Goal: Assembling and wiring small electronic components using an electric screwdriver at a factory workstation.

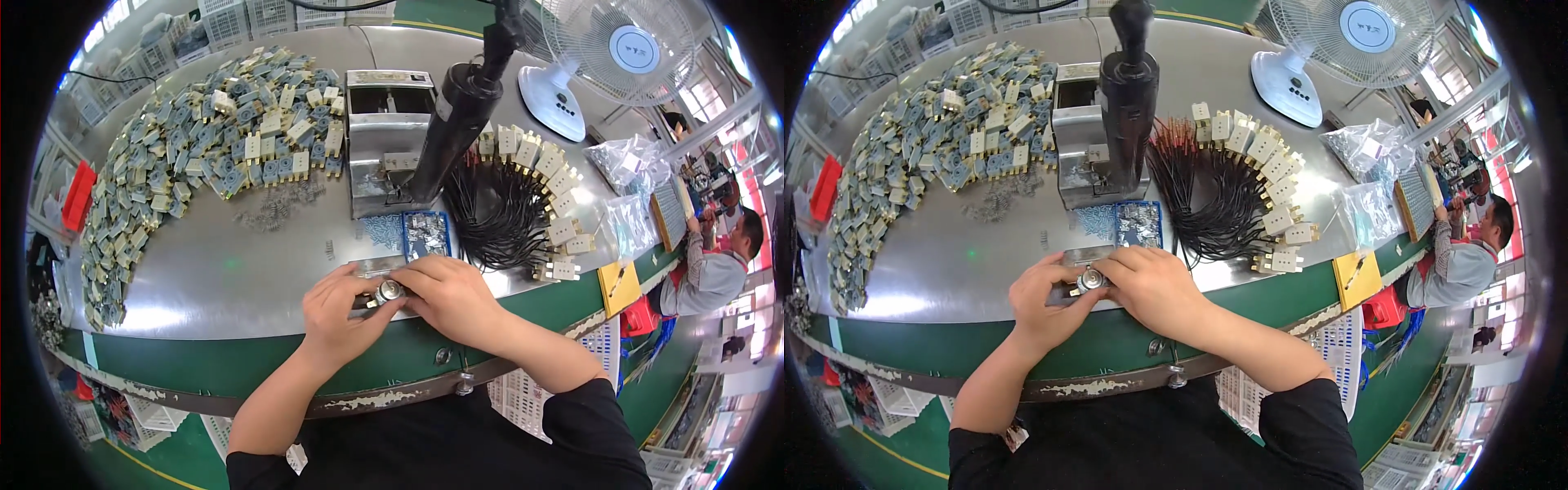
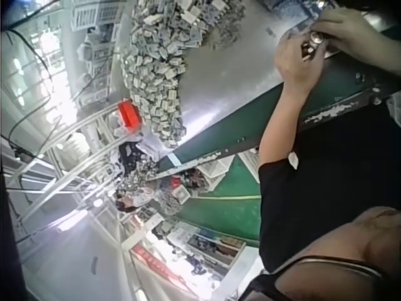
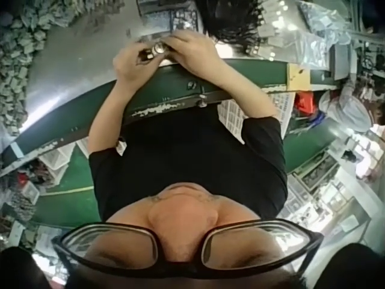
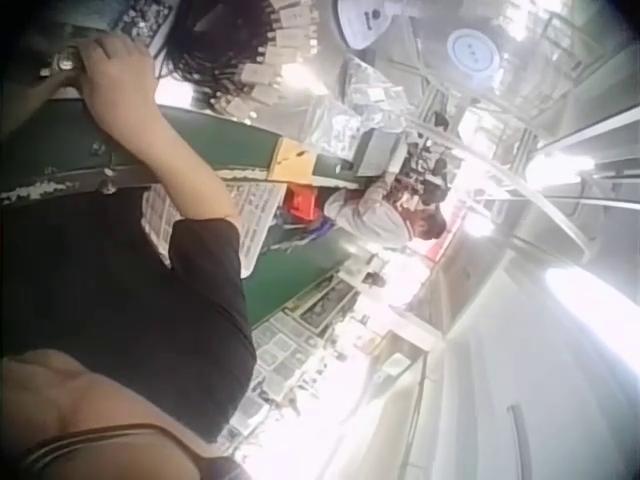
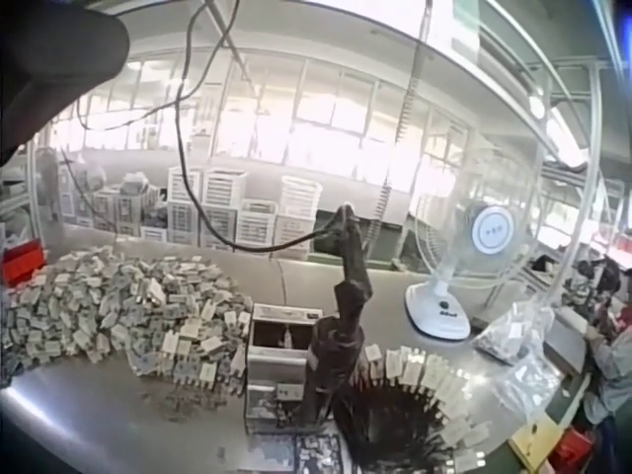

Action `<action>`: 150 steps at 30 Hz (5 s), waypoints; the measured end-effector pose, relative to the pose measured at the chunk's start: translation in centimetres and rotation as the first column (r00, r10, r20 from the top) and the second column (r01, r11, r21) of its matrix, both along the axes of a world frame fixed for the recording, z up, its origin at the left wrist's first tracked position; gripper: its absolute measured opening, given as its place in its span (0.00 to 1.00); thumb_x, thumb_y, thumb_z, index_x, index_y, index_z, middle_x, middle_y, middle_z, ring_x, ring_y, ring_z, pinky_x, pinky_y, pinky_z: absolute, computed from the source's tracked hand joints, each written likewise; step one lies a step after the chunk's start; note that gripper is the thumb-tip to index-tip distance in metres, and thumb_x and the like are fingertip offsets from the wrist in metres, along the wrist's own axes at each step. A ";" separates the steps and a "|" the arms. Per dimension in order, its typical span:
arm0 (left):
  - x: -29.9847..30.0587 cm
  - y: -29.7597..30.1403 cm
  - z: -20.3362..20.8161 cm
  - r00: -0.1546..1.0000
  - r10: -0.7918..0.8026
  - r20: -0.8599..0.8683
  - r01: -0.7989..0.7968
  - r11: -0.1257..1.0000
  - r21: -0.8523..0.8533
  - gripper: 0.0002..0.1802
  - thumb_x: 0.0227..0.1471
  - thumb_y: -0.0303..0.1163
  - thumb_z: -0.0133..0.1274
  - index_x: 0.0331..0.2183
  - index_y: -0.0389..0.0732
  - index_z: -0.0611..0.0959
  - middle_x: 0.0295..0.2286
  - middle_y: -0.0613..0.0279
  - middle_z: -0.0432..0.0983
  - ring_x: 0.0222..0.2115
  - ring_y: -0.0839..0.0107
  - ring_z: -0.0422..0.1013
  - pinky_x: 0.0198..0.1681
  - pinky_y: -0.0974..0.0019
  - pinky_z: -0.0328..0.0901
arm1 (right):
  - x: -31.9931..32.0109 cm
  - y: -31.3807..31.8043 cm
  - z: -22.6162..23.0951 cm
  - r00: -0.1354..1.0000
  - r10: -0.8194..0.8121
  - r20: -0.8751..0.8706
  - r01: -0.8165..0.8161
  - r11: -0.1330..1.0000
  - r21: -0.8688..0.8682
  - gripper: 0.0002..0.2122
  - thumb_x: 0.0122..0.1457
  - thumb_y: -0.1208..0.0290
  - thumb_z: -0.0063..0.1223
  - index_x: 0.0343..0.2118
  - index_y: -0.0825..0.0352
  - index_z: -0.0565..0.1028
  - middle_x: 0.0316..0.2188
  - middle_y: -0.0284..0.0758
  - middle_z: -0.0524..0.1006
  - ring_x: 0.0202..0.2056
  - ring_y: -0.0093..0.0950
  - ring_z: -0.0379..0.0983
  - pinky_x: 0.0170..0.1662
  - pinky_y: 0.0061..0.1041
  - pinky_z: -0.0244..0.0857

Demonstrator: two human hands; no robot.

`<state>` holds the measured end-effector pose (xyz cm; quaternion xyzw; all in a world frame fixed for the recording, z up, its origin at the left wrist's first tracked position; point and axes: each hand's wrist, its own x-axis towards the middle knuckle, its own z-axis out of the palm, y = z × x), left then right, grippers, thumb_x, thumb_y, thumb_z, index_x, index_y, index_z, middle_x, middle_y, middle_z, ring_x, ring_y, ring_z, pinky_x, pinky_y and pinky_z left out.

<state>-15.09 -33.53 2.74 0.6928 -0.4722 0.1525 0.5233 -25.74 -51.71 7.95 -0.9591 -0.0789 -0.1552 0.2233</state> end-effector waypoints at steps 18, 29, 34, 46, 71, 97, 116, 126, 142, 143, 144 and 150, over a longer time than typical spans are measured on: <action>-1.1 -0.6 0.0 0.957 -0.272 0.104 0.272 0.962 0.008 0.23 0.48 0.43 0.69 0.40 0.37 0.83 0.33 0.55 0.86 0.38 0.58 0.84 0.51 0.48 0.75 | -8.8 -13.4 3.9 0.425 -0.542 0.726 0.895 0.371 -0.247 0.24 0.48 0.67 0.77 0.47 0.69 0.80 0.47 0.43 0.77 0.44 0.41 0.74 0.48 0.39 0.69; -2.0 -1.0 0.1 0.918 -0.353 0.181 0.374 0.922 -0.098 0.13 0.44 0.35 0.70 0.32 0.41 0.85 0.27 0.64 0.82 0.26 0.66 0.80 0.38 0.60 0.79 | -11.6 -6.8 2.1 0.774 -0.047 -0.631 0.280 0.920 0.275 0.04 0.59 0.79 0.60 0.36 0.71 0.78 0.30 0.40 0.84 0.32 0.34 0.83 0.36 0.31 0.75; -1.6 -1.0 0.0 0.916 -0.364 0.170 0.384 0.917 -0.107 0.12 0.44 0.35 0.70 0.31 0.41 0.86 0.26 0.65 0.82 0.25 0.66 0.79 0.38 0.61 0.78 | -10.4 -11.5 1.4 0.712 0.419 -0.564 0.240 0.609 0.756 0.14 0.61 0.80 0.56 0.50 0.73 0.81 0.35 0.41 0.85 0.37 0.28 0.82 0.43 0.29 0.76; -1.7 0.6 3.1 0.950 -0.223 -0.218 0.200 0.972 -0.122 0.23 0.44 0.32 0.74 0.40 0.30 0.83 0.30 0.57 0.82 0.28 0.70 0.79 0.32 0.69 0.71 | 1.1 -2.5 3.2 0.967 0.230 -0.113 -0.221 0.972 0.085 0.08 0.57 0.69 0.67 0.32 0.68 0.81 0.30 0.41 0.79 0.35 0.43 0.78 0.39 0.40 0.73; 0.3 1.7 2.7 0.014 -0.550 -0.835 0.340 0.788 -0.513 0.26 0.70 0.46 0.50 0.29 0.32 0.80 0.19 0.55 0.74 0.20 0.73 0.67 0.21 0.72 0.58 | 1.4 -2.8 0.4 0.959 0.283 0.023 -0.233 0.739 0.632 0.09 0.52 0.81 0.67 0.37 0.68 0.87 0.23 0.38 0.83 0.23 0.33 0.80 0.27 0.27 0.71; 2.4 1.4 5.6 0.282 0.043 -0.959 0.556 0.807 0.200 0.22 0.70 0.39 0.47 0.36 0.29 0.84 0.28 0.55 0.81 0.25 0.74 0.74 0.28 0.70 0.68 | 1.0 -2.2 -1.2 0.883 0.232 0.408 -0.227 0.972 -0.061 0.17 0.41 0.73 0.63 0.38 0.68 0.83 0.20 0.25 0.68 0.21 0.20 0.69 0.20 0.23 0.60; 1.0 0.3 5.3 -0.004 -0.379 -0.926 0.529 0.785 -0.323 0.24 0.68 0.34 0.55 0.53 0.21 0.79 0.42 0.43 0.84 0.39 0.56 0.85 0.37 0.63 0.80 | 0.8 -3.1 -0.8 0.942 0.125 0.313 -0.291 0.771 0.567 0.08 0.50 0.78 0.72 0.34 0.68 0.85 0.16 0.30 0.74 0.13 0.23 0.65 0.17 0.23 0.54; 2.1 -0.3 5.3 0.294 -0.372 -0.880 0.799 0.601 0.013 0.14 0.63 0.24 0.60 0.49 0.29 0.83 0.35 0.56 0.86 0.38 0.73 0.82 0.41 0.68 0.78 | 0.8 -3.2 0.4 0.932 0.188 0.310 -0.320 0.831 0.455 0.11 0.44 0.69 0.78 0.24 0.65 0.81 0.13 0.27 0.67 0.12 0.23 0.61 0.17 0.23 0.49; -0.2 -0.3 6.7 0.466 -0.443 -0.766 0.682 0.731 -0.008 0.09 0.56 0.19 0.65 0.40 0.26 0.86 0.32 0.51 0.87 0.33 0.68 0.86 0.36 0.69 0.80 | 0.4 -2.6 0.0 0.944 0.260 -0.203 0.096 0.370 0.924 0.17 0.55 0.65 0.72 0.20 0.67 0.74 0.15 0.27 0.66 0.18 0.17 0.56 0.21 0.24 0.44; -0.4 -0.2 6.7 0.464 -0.444 -0.766 0.685 0.729 -0.008 0.09 0.56 0.19 0.65 0.40 0.26 0.86 0.32 0.51 0.87 0.33 0.68 0.86 0.36 0.69 0.80 | 0.4 -2.6 0.0 0.945 0.257 -0.203 0.098 0.369 0.924 0.17 0.55 0.65 0.72 0.20 0.67 0.74 0.15 0.27 0.66 0.18 0.17 0.56 0.21 0.24 0.44; -0.7 -0.2 6.6 0.327 -0.431 -0.841 0.664 0.738 -0.121 0.11 0.57 0.19 0.63 0.42 0.25 0.84 0.33 0.48 0.87 0.34 0.66 0.86 0.37 0.67 0.80 | 0.4 -2.5 -0.1 0.944 0.255 -0.211 0.118 0.339 0.933 0.16 0.56 0.66 0.71 0.20 0.68 0.74 0.16 0.27 0.68 0.18 0.16 0.57 0.22 0.23 0.45; -1.3 0.1 6.2 0.140 -0.438 -0.888 0.611 0.744 -0.270 0.14 0.63 0.19 0.57 0.49 0.23 0.79 0.38 0.42 0.85 0.37 0.59 0.85 0.39 0.64 0.81 | 0.6 -2.5 -0.9 0.934 0.286 -0.215 0.139 0.265 0.954 0.14 0.60 0.66 0.70 0.23 0.69 0.78 0.19 0.27 0.73 0.22 0.14 0.62 0.24 0.20 0.51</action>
